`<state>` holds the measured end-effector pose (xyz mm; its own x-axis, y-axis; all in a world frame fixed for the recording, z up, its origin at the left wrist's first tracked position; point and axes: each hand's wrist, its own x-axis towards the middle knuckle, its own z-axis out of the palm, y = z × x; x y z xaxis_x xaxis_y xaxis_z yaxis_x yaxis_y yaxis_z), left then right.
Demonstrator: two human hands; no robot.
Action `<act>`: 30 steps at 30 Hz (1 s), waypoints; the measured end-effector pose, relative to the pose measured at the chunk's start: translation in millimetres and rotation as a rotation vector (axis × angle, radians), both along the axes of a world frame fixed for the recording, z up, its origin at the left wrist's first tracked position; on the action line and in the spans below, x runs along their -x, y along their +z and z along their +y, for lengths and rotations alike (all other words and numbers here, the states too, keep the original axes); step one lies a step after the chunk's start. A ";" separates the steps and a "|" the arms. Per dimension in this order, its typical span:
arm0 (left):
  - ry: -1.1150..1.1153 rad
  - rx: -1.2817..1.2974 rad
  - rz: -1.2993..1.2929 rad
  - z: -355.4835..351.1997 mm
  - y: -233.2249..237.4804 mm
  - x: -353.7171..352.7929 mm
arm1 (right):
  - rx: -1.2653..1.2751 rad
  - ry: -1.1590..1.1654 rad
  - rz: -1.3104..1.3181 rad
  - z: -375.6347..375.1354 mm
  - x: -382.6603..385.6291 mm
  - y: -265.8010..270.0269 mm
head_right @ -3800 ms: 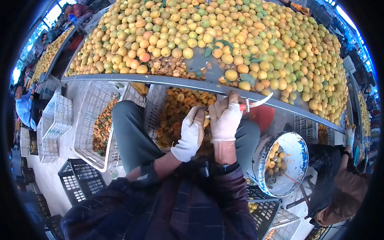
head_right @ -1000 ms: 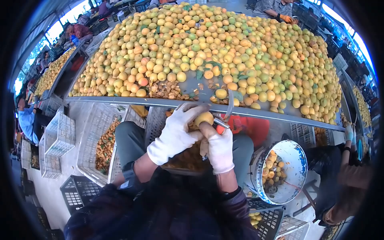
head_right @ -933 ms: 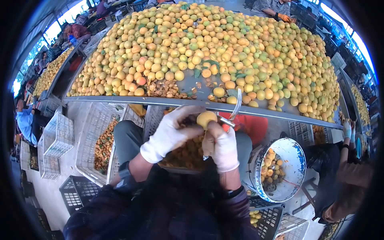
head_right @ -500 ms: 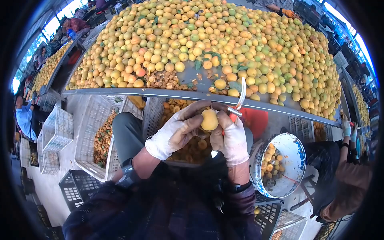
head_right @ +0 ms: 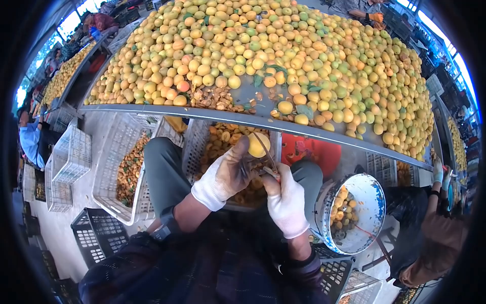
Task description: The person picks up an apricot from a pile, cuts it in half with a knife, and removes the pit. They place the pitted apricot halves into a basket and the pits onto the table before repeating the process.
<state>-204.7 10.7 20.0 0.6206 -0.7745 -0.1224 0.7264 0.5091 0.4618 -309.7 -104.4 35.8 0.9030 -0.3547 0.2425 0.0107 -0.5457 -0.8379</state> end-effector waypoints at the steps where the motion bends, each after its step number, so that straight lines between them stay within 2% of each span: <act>1: -0.007 -0.003 -0.023 -0.5 0.5 1.2 | 0.026 -0.019 0.024 2.7 0.2 -1.9; 8: 0.010 -0.054 -0.001 -0.1 -10.5 9.0 | 0.085 -0.098 0.000 13.5 -0.3 -8.6; 11: 0.094 -0.136 0.032 0.3 -10.2 11.8 | 0.129 -0.122 0.083 16.0 1.4 -7.0; 13: -0.014 -0.051 0.134 1.9 -9.9 12.5 | 0.123 -0.080 0.110 16.0 2.0 -7.4; 17: -0.019 -0.023 0.157 -0.9 -17.6 10.8 | 0.139 -0.073 0.093 11.7 4.2 -6.1; 20: 0.000 -0.094 0.033 9.6 -7.6 4.0 | 0.045 0.036 0.147 0.6 10.1 -6.0; 22: -0.069 -0.427 -0.375 18.3 -0.8 -4.7 | -0.150 0.141 0.171 -4.6 11.2 -4.2; 23: -0.064 -0.425 -0.379 15.5 -0.7 -2.3 | -0.146 0.145 0.166 -2.1 10.9 -5.8; 25: 0.046 -0.160 -0.273 6.1 -1.6 7.1 | -0.112 0.014 0.032 6.9 10.3 -16.0; 26: 0.014 -0.045 -0.222 5.4 -1.0 12.2 | -0.336 0.013 0.129 7.9 10.5 -22.3; 27: 0.012 -0.044 -0.224 2.6 -3.3 15.4 | -0.336 0.012 0.127 10.5 9.6 -23.0; 29: -0.013 0.083 -0.058 -2.9 -8.4 18.8 | -0.246 -0.003 0.042 15.6 6.9 -23.0; 30: -0.024 0.057 -0.077 -2.0 -6.6 18.1 | -0.218 0.014 0.046 14.7 7.2 -18.3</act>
